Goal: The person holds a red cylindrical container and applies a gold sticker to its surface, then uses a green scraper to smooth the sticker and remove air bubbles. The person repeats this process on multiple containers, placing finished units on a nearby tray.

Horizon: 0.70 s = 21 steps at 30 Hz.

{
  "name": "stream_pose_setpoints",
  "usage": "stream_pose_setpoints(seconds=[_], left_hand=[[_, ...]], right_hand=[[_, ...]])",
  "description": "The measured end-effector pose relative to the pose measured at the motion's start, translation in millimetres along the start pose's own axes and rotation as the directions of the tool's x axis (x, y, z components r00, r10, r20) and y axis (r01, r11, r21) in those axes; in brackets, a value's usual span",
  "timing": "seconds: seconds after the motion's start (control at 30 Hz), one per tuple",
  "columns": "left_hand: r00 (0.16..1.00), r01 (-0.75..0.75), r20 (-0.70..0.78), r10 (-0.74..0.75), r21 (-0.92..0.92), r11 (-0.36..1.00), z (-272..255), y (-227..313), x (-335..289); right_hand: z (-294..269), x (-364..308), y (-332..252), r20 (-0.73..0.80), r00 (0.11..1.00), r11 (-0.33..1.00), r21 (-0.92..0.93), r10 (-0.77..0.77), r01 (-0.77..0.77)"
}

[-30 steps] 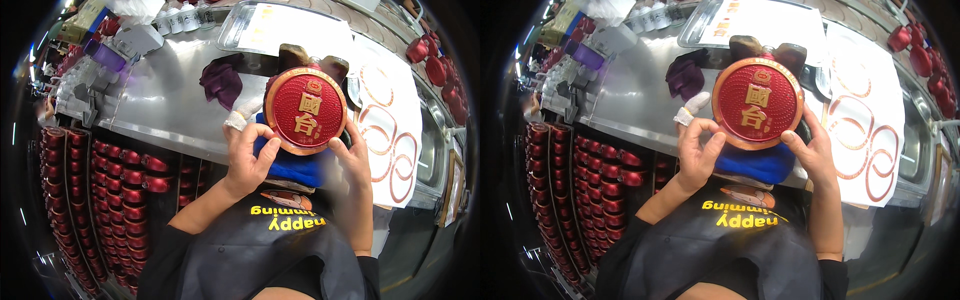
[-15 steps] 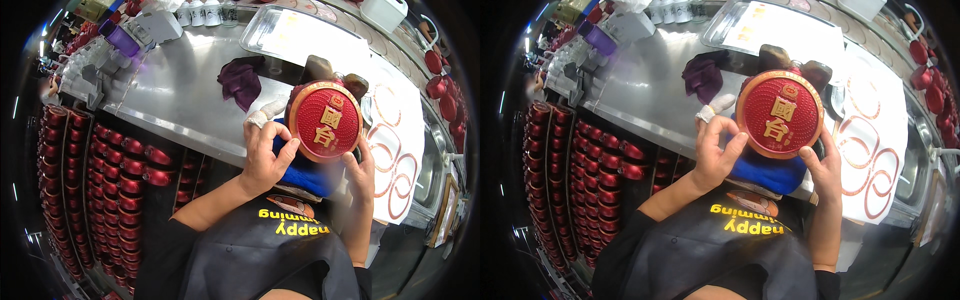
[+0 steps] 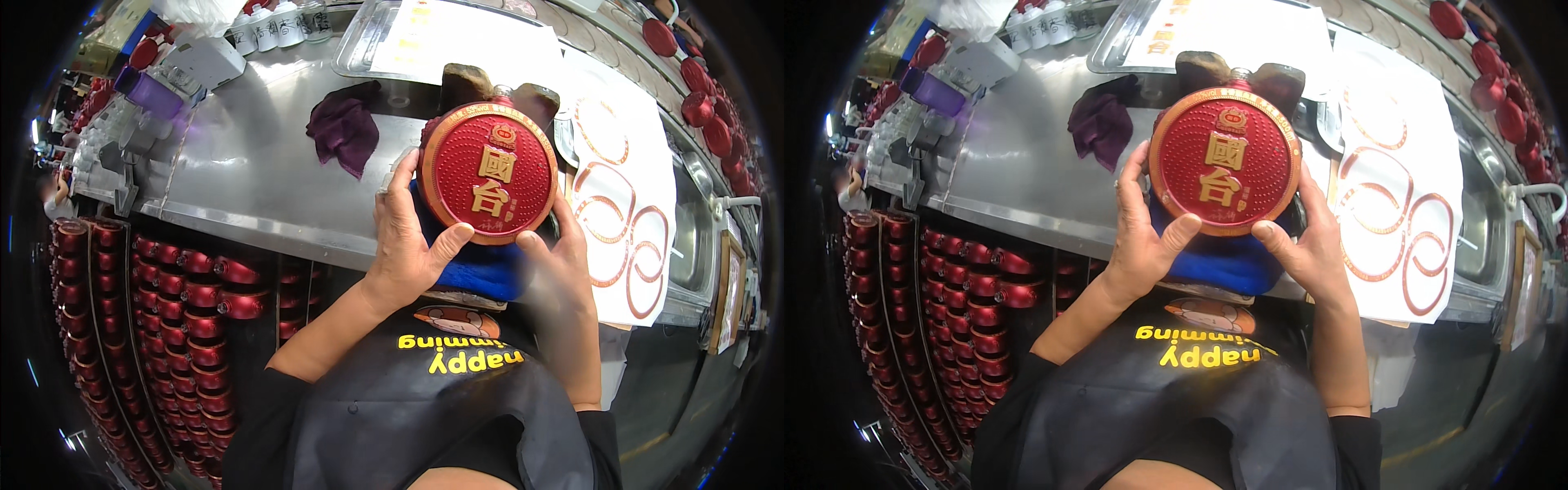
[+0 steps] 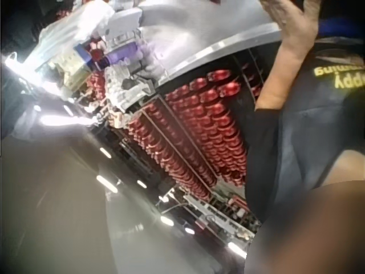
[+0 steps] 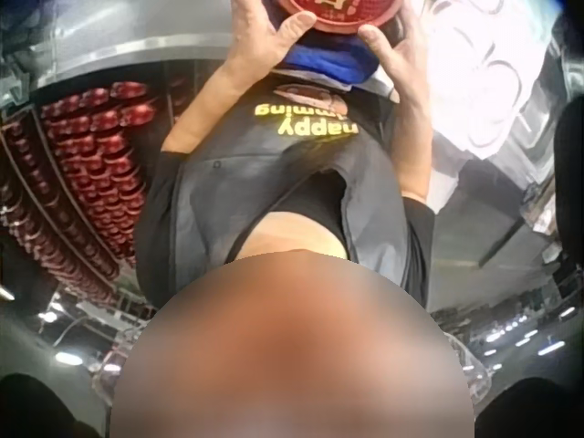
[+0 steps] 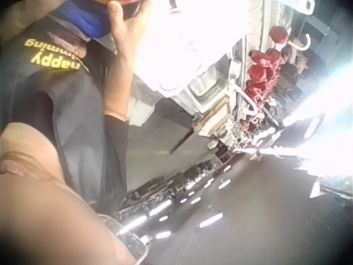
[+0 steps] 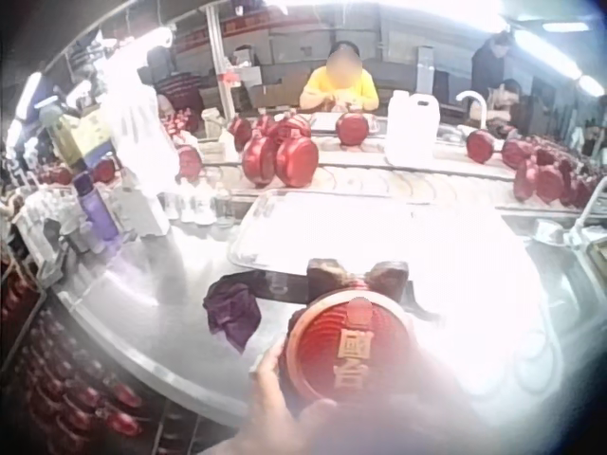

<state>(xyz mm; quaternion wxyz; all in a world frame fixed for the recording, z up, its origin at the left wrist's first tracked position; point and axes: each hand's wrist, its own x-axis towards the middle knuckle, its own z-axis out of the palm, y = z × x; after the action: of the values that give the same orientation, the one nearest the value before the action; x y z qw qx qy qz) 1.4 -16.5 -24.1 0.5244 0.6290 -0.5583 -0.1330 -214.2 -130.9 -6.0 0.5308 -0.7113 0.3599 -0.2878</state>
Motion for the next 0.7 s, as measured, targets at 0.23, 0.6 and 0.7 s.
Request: stream_pose_setpoints(seconds=[0.23, 0.6, 0.7], left_hand=[[0.999, 0.015, 0.034, -0.013, -0.068, 0.998, -1.9, -1.3, 0.2], [0.995, 0.011, 0.103, -0.008, -0.028, 1.000, -9.8, -1.8, -0.1], [0.995, 0.025, 0.098, -0.017, -0.081, 0.996, -9.5, -4.4, -0.1]], right_hand=[[1.9, 1.7, -2.4, -0.009, 1.000, 1.000, 0.004, 0.020, -0.020], [3.8, 2.7, -10.7, -0.031, 1.000, 0.998, -0.056, 0.004, -0.006], [4.8, 1.9, -10.8, -0.022, 1.000, 1.000, -0.021, 0.013, -0.013]])
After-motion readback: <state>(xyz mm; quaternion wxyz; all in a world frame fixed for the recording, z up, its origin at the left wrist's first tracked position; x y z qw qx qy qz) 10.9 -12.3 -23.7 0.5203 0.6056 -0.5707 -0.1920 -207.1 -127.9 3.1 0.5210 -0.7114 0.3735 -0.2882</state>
